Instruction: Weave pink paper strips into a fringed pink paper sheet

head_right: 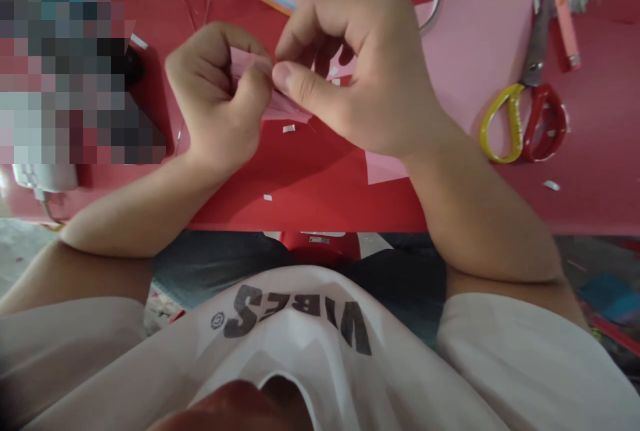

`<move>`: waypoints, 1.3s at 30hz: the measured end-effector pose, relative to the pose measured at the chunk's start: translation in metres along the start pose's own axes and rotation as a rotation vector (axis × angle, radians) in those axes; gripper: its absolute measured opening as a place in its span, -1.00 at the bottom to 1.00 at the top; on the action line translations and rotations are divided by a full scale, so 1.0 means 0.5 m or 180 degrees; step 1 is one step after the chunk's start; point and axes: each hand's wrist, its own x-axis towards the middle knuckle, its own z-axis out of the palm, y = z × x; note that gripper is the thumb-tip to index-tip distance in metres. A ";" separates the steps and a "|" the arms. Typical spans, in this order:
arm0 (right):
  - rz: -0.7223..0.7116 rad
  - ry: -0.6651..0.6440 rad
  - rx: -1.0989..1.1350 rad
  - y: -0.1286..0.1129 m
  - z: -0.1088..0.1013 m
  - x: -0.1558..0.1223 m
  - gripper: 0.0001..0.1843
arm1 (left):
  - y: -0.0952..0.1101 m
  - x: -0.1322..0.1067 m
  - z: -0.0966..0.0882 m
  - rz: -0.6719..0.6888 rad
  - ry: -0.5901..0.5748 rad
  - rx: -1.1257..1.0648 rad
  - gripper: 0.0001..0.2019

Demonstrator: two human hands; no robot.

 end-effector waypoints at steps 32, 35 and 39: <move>0.0204 0.1513 0.0819 0.089 0.009 0.035 -0.80 | -0.031 -0.022 0.014 -0.1904 -0.0043 -0.1398 -0.76; 0.0269 0.1845 0.0925 0.100 0.013 0.039 -0.72 | -0.070 -0.020 0.003 -0.1686 0.0015 -0.1306 -0.74; 0.0678 0.1407 0.0883 0.086 0.027 0.029 -0.68 | -0.096 -0.016 -0.009 -0.1494 -0.0017 -0.1190 -0.69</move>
